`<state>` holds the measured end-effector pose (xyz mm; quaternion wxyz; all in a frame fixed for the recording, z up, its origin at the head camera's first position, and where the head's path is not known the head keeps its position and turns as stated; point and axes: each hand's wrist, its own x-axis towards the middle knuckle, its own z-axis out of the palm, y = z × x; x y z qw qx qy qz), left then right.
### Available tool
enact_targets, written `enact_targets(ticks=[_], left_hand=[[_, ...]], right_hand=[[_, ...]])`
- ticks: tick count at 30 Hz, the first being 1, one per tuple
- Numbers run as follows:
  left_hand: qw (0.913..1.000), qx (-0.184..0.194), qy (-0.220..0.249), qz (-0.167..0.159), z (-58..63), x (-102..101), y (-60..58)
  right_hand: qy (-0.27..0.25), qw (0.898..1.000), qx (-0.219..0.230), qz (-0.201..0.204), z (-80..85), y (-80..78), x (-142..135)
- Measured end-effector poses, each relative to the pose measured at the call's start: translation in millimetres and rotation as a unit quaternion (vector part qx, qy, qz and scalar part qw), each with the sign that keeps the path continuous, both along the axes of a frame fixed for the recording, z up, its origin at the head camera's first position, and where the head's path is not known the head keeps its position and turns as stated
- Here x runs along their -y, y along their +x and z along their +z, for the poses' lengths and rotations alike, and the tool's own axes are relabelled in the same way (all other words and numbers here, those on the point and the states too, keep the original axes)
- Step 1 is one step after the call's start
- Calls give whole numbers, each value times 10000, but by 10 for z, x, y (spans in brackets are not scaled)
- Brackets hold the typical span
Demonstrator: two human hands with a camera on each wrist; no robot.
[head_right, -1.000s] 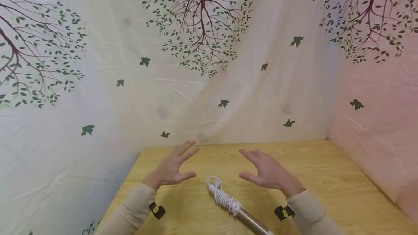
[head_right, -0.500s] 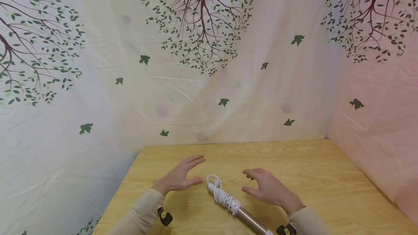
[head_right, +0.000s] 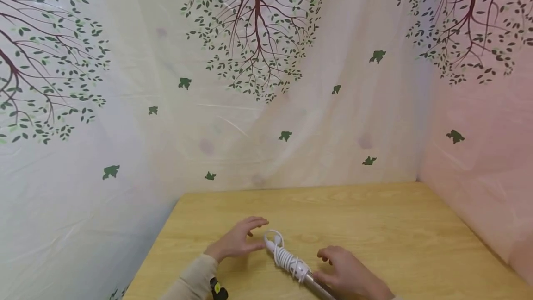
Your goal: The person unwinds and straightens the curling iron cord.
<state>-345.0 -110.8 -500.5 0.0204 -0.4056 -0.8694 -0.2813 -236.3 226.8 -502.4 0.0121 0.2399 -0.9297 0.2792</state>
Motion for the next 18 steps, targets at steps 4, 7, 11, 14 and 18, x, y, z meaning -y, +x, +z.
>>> enact_targets(ticks=[4,7,11,14,18], left_hand=[[9997,-166,-152,29,-81,-18,-2],[9990,-374,-262,-12,-119,-25,8],[9986,-465,-247,-46,-164,-34,11],[9992,-366,-149,-39,-194,-44,-2],[9999,-127,31,-98,-221,-55,-14]], right_hand=[[91,10000,10,18,-74,21,18],[146,9998,32,93,-110,18,10],[89,9992,350,146,-115,42,20],[-80,9973,718,144,-108,86,50],[-250,9946,1001,95,-127,139,101]])
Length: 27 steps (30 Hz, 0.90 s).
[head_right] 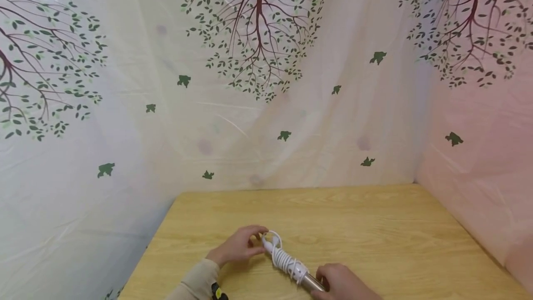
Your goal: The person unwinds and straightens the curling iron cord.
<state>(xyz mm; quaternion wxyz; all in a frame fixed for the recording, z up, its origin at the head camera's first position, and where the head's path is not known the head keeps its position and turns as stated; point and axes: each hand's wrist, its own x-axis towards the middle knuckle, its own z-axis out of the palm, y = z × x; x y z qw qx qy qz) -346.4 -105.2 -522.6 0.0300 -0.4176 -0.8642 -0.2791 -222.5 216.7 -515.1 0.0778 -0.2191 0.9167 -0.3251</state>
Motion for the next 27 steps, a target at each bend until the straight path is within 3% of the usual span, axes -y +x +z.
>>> enact_targets(ticks=[4,11,15,22,27], left_hand=[[9994,290,157,-104,3,-25,-7],[9987,445,197,-158,4,-51,-23],[9976,643,237,-39,-2,-57,-10],[9977,639,235,62,47,-65,0],[9972,628,368,157,74,-56,17]], right_hand=[[-52,9999,55,-83,-16,29,39],[134,9991,165,-364,6,70,114],[186,9987,-181,-438,-8,120,130],[392,9952,-817,-379,-37,103,80],[697,9822,-1725,-243,-37,58,38]])
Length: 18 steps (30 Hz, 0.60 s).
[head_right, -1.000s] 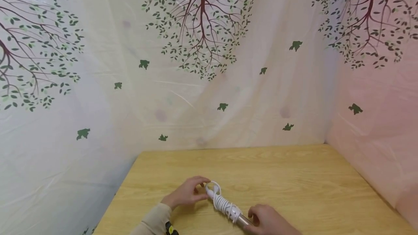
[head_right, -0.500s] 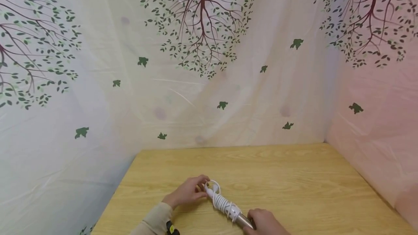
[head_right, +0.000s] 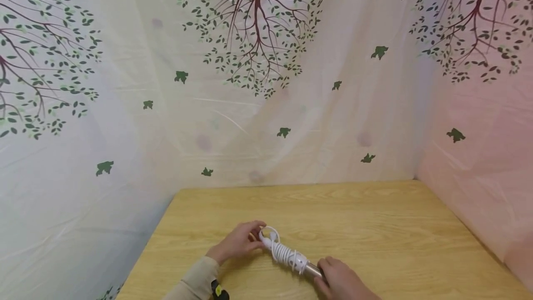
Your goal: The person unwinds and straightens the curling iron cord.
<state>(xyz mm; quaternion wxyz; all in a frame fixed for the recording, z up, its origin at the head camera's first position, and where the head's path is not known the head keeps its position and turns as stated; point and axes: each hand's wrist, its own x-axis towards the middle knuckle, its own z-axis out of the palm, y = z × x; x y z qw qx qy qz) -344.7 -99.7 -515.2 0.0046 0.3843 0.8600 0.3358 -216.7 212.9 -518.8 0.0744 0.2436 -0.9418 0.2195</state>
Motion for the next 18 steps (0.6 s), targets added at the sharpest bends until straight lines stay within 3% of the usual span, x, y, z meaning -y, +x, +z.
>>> enact_targets(ticks=[8,18], left_hand=[[9993,-285,200,155,89,43,-10],[9966,-552,538,280,254,101,24]], right_hand=[[45,9978,-659,61,135,-97,-35],[48,9772,-2113,189,233,-300,-61]])
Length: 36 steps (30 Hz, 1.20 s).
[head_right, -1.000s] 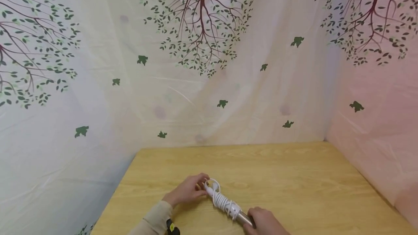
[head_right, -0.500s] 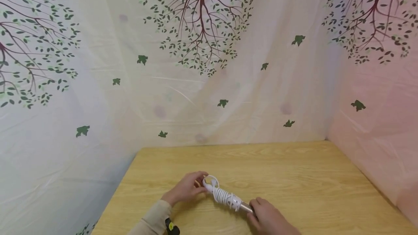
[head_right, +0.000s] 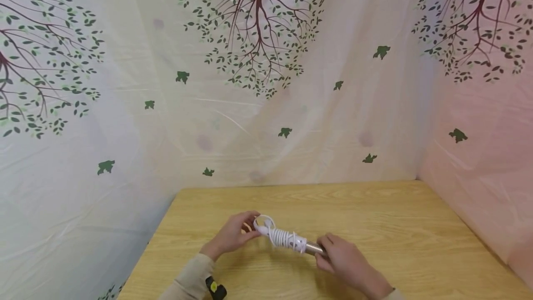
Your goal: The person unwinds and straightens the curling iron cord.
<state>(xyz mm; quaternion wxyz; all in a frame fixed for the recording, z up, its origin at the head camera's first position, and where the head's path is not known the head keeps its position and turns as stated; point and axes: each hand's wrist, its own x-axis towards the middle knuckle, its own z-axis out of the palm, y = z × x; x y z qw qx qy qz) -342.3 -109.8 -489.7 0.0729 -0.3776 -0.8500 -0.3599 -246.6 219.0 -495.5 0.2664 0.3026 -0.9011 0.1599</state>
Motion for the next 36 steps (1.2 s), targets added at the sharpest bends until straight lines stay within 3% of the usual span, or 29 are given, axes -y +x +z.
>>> enact_targets(ticks=[4,10,22,30,36], left_hand=[[9999,-115,90,45,88,26,41],[9988,-411,217,173,318,54,83],[9964,-565,481,403,581,163,110],[9940,-757,655,430,699,227,62],[9933,-710,774,474,695,218,57]], right_hand=[[-15,9989,-457,43,87,-43,-4],[-49,9957,-887,253,297,-132,-2],[-30,9902,-1255,616,620,-223,85],[6,9893,-1308,652,720,-302,140],[0,9894,-1289,668,765,-320,121]])
